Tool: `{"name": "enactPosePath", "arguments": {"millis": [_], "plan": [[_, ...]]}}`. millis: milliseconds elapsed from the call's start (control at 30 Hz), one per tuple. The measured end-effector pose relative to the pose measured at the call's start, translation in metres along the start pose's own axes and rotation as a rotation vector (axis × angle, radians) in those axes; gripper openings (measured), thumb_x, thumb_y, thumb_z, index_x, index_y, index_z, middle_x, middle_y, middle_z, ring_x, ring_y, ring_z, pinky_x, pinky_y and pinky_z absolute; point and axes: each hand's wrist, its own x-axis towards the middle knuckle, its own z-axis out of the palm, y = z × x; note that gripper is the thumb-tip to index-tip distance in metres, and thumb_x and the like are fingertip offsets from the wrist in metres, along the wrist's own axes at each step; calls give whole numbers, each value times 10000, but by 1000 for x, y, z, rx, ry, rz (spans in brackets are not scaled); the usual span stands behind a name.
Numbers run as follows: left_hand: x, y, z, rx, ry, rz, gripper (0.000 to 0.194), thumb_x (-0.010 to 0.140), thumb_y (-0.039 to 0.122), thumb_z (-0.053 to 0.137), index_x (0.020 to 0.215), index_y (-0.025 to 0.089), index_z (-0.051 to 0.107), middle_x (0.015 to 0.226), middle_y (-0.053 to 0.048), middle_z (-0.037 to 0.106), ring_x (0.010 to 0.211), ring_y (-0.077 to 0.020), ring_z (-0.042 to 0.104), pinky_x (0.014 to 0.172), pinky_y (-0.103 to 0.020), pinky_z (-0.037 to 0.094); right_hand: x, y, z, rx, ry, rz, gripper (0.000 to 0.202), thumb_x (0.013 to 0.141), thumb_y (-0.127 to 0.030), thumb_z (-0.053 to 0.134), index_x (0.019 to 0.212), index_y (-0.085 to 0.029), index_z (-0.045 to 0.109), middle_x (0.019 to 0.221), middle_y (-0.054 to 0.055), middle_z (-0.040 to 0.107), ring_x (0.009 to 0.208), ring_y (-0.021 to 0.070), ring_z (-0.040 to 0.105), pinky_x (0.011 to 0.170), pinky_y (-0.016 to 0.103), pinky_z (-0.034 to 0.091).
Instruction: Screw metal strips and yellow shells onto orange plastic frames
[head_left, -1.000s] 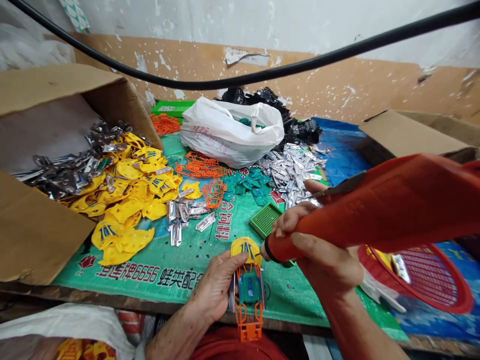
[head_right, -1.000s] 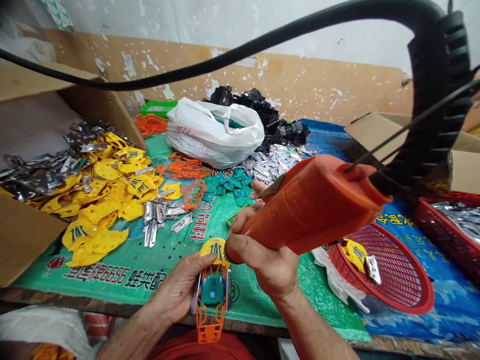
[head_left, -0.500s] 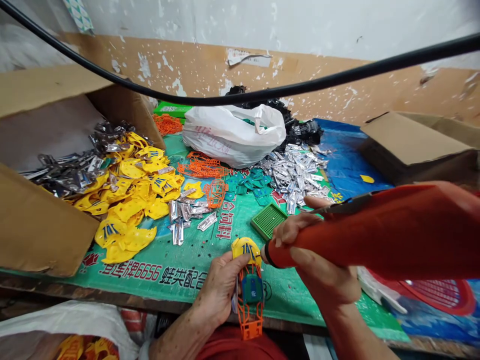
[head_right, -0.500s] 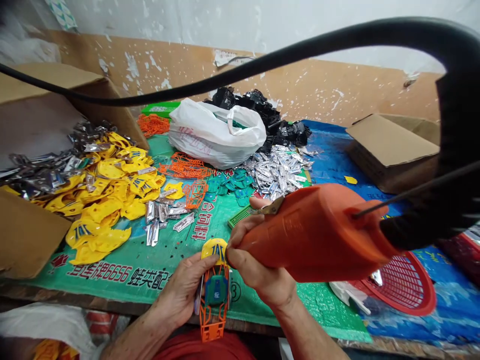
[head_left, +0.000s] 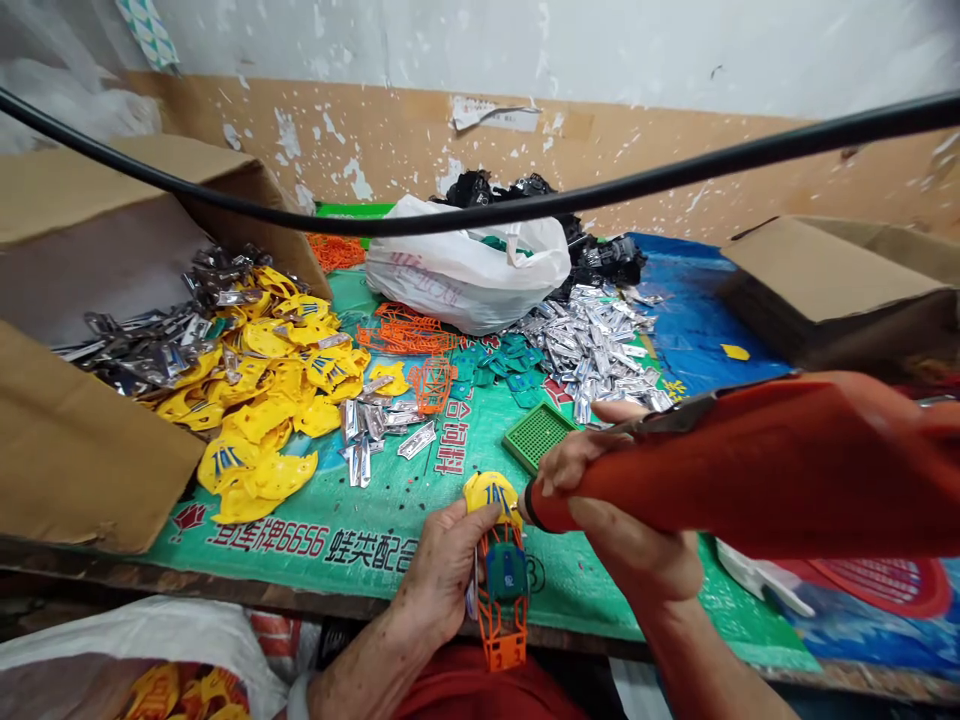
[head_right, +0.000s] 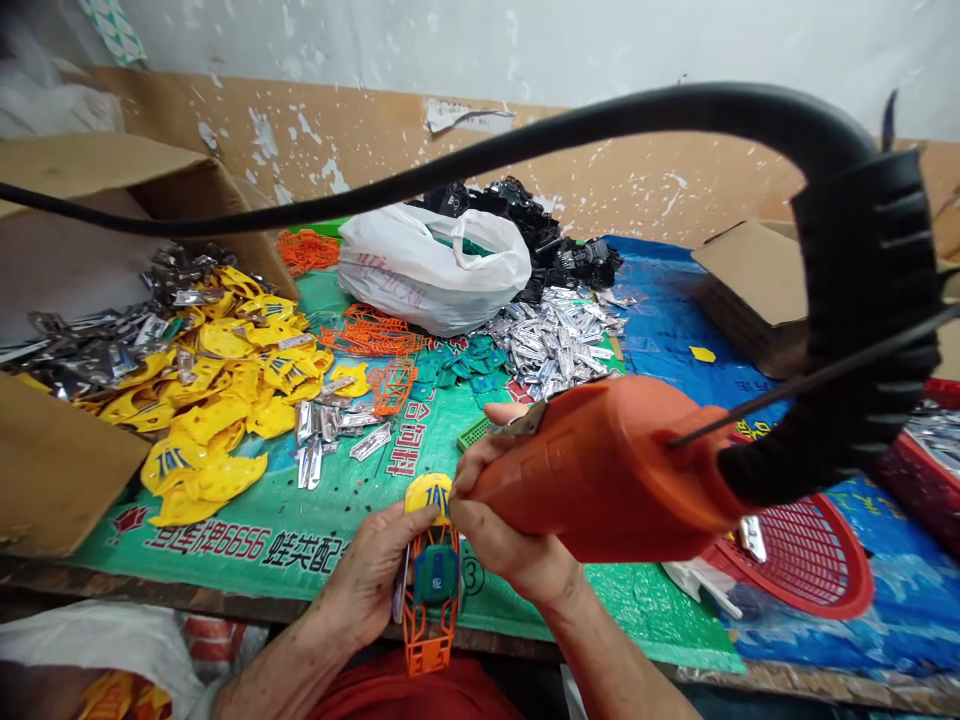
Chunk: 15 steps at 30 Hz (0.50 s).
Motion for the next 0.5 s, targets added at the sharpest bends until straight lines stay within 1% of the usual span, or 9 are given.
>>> {"name": "enactPosePath", "arguments": {"millis": [100, 167, 200, 267, 333, 400, 433, 500], "plan": [[1, 0, -2, 0, -40, 4, 315, 655, 369, 748, 817, 122, 637, 545, 8, 614, 390, -75, 488, 376, -173, 392, 4, -4, -4, 29, -24, 5, 493, 662, -184, 732, 1108, -294, 554, 706, -42, 624, 654, 169, 587, 708, 387, 485], [1, 1, -2, -8, -74, 14, 324, 657, 369, 748, 828, 114, 643, 568, -9, 633, 414, -86, 513, 398, -182, 417, 13, -8, -8, 60, -27, -1, 489, 655, -179, 729, 1098, -293, 554, 695, -43, 634, 633, 169, 590, 691, 392, 497], [1, 1, -2, -11, -86, 22, 324, 656, 361, 750, 831, 108, 647, 590, -22, 648, 432, -92, 528, 413, -188, 433, 19, -10, -10, 78, -8, -12, 475, 650, -170, 716, 1084, -288, 561, 680, -44, 634, 607, 167, 586, 663, 388, 502], [1, 2, -3, 5, -97, 29, 321, 654, 345, 752, 832, 96, 656, 626, -43, 669, 451, -97, 541, 424, -193, 451, 37, -13, -13, 96, 79, -63, 445, 617, -138, 686, 1031, -269, 588, 643, -49, 624, 544, 157, 568, 579, 357, 496], [0, 2, -3, 21, -87, 26, 315, 663, 340, 748, 840, 95, 661, 622, -38, 663, 448, -95, 534, 418, -194, 454, 58, -11, -16, 50, 202, -134, 400, 568, -120, 676, 946, -238, 619, 607, -53, 606, 504, 145, 549, 515, 323, 473], [-1, 2, -3, 27, -72, 16, 306, 673, 343, 743, 846, 103, 661, 593, -16, 638, 437, -89, 518, 405, -188, 447, 78, -3, -20, -33, 289, -187, 291, 544, -147, 692, 822, -207, 633, 576, -55, 586, 475, 132, 533, 489, 307, 461], [-1, 2, -3, 29, -64, 12, 305, 673, 342, 746, 848, 108, 661, 581, -6, 627, 427, -82, 505, 393, -181, 436, 87, 3, -23, -66, 316, -197, 225, 549, -160, 696, 761, -194, 628, 572, -51, 582, 473, 127, 530, 488, 305, 460], [-2, 3, -3, 38, -63, 7, 319, 668, 363, 753, 846, 114, 663, 551, 10, 602, 401, -75, 477, 364, -172, 409, 101, 15, -28, -136, 364, -199, 154, 551, -189, 703, 671, -181, 606, 572, -46, 580, 473, 121, 528, 490, 302, 460]]}}
